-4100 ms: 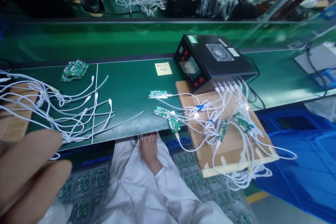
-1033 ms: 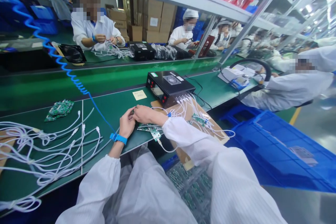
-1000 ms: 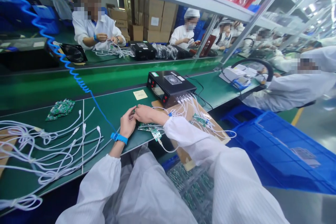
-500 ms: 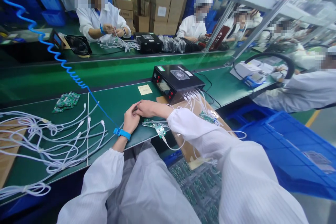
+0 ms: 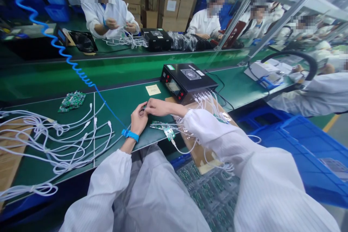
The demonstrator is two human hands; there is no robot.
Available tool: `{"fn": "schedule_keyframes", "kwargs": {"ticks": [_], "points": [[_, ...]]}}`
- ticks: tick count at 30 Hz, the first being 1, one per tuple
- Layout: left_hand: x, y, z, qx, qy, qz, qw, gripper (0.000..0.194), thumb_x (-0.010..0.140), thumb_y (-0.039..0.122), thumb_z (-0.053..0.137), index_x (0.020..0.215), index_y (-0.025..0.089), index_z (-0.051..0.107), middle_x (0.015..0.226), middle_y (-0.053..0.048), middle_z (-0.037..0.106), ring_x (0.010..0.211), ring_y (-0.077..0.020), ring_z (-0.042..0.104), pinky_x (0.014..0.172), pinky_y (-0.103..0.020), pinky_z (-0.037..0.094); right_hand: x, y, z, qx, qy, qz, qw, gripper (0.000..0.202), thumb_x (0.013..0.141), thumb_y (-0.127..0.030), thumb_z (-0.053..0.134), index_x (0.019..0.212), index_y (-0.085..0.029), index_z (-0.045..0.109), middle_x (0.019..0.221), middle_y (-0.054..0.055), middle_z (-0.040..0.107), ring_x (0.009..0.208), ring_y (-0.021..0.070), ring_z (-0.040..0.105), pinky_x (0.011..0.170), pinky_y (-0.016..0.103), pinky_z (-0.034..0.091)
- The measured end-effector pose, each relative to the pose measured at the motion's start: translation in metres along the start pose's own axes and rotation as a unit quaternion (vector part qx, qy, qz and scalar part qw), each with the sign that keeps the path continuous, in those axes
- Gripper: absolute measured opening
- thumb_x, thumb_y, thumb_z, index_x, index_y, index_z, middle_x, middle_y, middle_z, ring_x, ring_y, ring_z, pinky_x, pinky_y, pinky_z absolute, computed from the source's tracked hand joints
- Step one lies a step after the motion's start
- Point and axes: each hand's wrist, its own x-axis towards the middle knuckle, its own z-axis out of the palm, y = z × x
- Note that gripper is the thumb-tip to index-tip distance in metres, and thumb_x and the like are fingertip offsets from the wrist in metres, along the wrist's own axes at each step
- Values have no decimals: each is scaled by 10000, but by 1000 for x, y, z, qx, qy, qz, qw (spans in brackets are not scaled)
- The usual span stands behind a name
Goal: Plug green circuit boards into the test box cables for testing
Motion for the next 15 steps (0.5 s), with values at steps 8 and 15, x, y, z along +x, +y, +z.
{"fn": "schedule_keyframes", "kwargs": {"ticks": [8, 15], "points": [[9, -2, 6, -83, 48, -40, 995, 267, 961, 214, 607, 1215, 153, 659, 1212, -135, 732, 805, -165, 763, 777, -279, 639, -36, 19, -10, -218, 48, 133, 966, 277, 1104, -259, 389, 1105, -84, 603, 1090, 197, 699, 921, 249, 658, 791, 314, 410], [33, 2, 18, -176, 103, -76, 976, 565, 880, 166, 749, 1388, 131, 505, 889, -56, 740, 732, -134, 730, 746, -239, 593, -28, 34, 2, -134, 57, 133, 980, 221, 1077, -255, 493, 1133, -84, 621, 1134, 191, 697, 1006, 239, 678, 844, 295, 453]]}}
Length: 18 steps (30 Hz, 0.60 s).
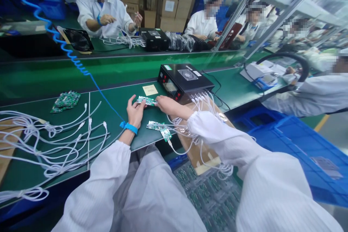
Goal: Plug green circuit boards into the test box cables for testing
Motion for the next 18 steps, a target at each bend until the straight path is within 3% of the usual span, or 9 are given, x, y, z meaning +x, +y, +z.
{"fn": "schedule_keyframes", "kwargs": {"ticks": [3, 5, 9, 14, 18], "points": [[8, -3, 10, -41, 25, -36, 998, 428, 870, 226, 777, 1230, 118, 574, 867, -58, 738, 729, -126, 716, 762, -244, 580, 8, 3, 5, 59, 10, 26, 998, 210, 1071, -234, 502, 1020, -94, 650, 1032, 168, 721, 925, 211, 692, 816, 275, 469], [11, -6, 17, -60, -19, -49, 997, 276, 843, 276, 807, 989, 117, 635, 846, -61, 726, 741, -128, 706, 785, -259, 580, 11, 5, 6, 141, 5, 54, 989, 219, 1073, -232, 491, 960, -114, 636, 914, 117, 733, 779, 164, 685, 728, 241, 473], [17, -14, 32, -116, -87, -63, 987, 304, 821, 352, 823, 766, 142, 611, 809, -45, 693, 766, -136, 686, 810, -284, 568, 10, 9, 6, 289, -12, 84, 954, 261, 1081, -225, 439, 882, -149, 591, 746, 27, 704, 565, 98, 601, 591, 192, 445], [28, -24, 52, -136, -46, -88, 986, 361, 877, 399, 766, 701, 164, 556, 708, -1, 609, 692, -121, 627, 785, -290, 553, 9, 14, 12, 239, 55, 75, 966, 396, 1079, -248, 442, 712, -170, 569, 668, 23, 681, 582, 102, 578, 625, 198, 406], [36, -28, 61, -115, -10, -113, 987, 402, 908, 468, 718, 698, 174, 541, 648, 23, 563, 639, -106, 570, 718, -247, 526, 10, 16, 18, 225, 59, 87, 969, 388, 1080, -255, 436, 740, -166, 602, 688, 34, 714, 621, 117, 613, 661, 201, 417]]}}
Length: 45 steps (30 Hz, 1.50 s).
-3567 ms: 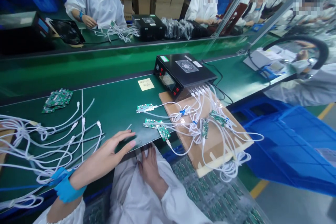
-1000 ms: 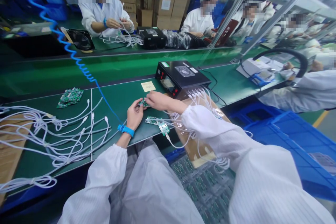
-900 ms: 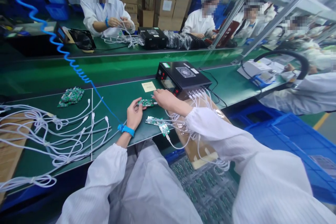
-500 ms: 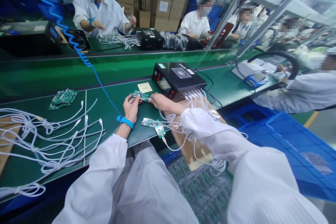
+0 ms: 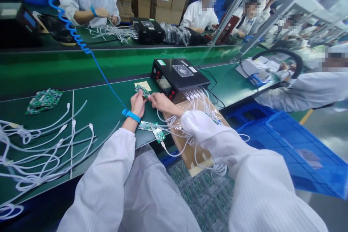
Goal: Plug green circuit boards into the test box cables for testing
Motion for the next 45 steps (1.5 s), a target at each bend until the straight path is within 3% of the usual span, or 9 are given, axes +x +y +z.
{"fn": "schedule_keyframes", "kwargs": {"ticks": [8, 19, 25, 34, 45], "points": [[8, 3, 6, 14, 58, -26, 998, 336, 920, 385, 693, 698, 176, 552, 632, 25, 540, 585, -106, 525, 635, -241, 469, -2, -11, 3, 1, 9, -1, 1000, 316, 1087, -253, 441, 854, -153, 629, 693, 30, 737, 638, 121, 647, 652, 199, 420], [9, 5, 16, 39, 130, -57, 989, 290, 931, 302, 617, 681, 185, 528, 643, 9, 518, 618, -132, 580, 610, -252, 483, 0, -16, 3, 38, -3, 6, 999, 356, 1065, -240, 465, 776, -160, 657, 765, 46, 800, 591, 118, 651, 617, 198, 438], [5, 5, 16, 64, 149, -62, 985, 305, 931, 256, 579, 641, 196, 506, 609, 17, 484, 579, -131, 539, 558, -250, 462, -4, -23, -2, 25, -7, 4, 1000, 438, 1055, -225, 453, 690, -151, 684, 738, 63, 791, 595, 132, 645, 645, 210, 448], [1, 10, 20, 55, 147, -75, 985, 297, 921, 224, 597, 635, 195, 522, 593, 15, 503, 648, -165, 599, 714, -335, 517, -5, -22, -3, 10, -14, 4, 1000, 463, 1045, -219, 453, 677, -142, 723, 734, 70, 788, 587, 139, 627, 636, 224, 436], [-5, 16, 23, 33, 153, -98, 983, 311, 916, 214, 619, 626, 192, 507, 578, 12, 507, 564, -126, 535, 565, -243, 429, -4, -29, -4, 10, -15, 12, 1000, 469, 1031, -227, 446, 664, -144, 724, 714, 75, 785, 598, 150, 651, 671, 230, 467]]}}
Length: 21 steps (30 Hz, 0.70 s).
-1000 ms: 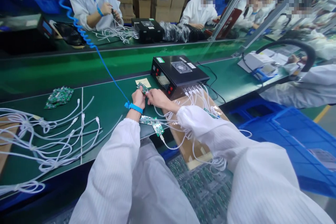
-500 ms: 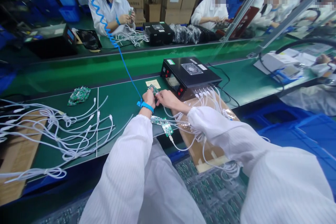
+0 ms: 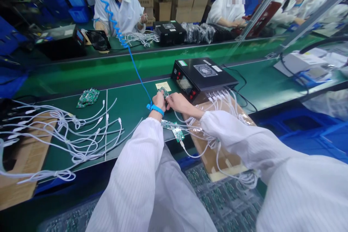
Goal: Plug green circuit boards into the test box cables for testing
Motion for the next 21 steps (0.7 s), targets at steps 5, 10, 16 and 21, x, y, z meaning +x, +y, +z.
{"fn": "schedule_keyframes", "kwargs": {"ticks": [5, 10, 16, 21], "points": [[8, 11, -2, -20, -3, -6, 1000, 293, 978, 201, 528, 690, 164, 564, 656, -17, 591, 613, -127, 592, 601, -247, 468, -22, -4, 0, 16, -45, -38, 998, 445, 1011, -232, 469, 629, -188, 692, 723, 70, 790, 842, 214, 759, 840, 263, 524], [12, 15, -5, -28, -42, 2, 999, 266, 1001, 216, 554, 748, 141, 591, 680, -3, 610, 629, -100, 614, 654, -223, 492, -49, 6, -22, 19, 28, -23, 999, 365, 1049, -285, 446, 762, -195, 653, 745, 70, 794, 928, 224, 770, 918, 305, 521], [0, 15, -11, 9, -88, -12, 996, 174, 973, 161, 590, 805, 125, 618, 674, -19, 627, 601, -103, 616, 648, -227, 501, -24, 25, -21, 33, 23, 30, 999, 228, 1039, -301, 548, 862, -178, 621, 806, 63, 805, 777, 178, 756, 717, 243, 505], [-18, 27, -36, 75, -154, -26, 985, 167, 954, 104, 599, 787, 113, 612, 666, -43, 641, 603, -107, 633, 650, -224, 510, -6, 9, -10, -30, 59, 40, 997, 311, 1021, -316, 609, 1245, -107, 558, 1042, 147, 780, 921, 237, 740, 761, 293, 513]]}}
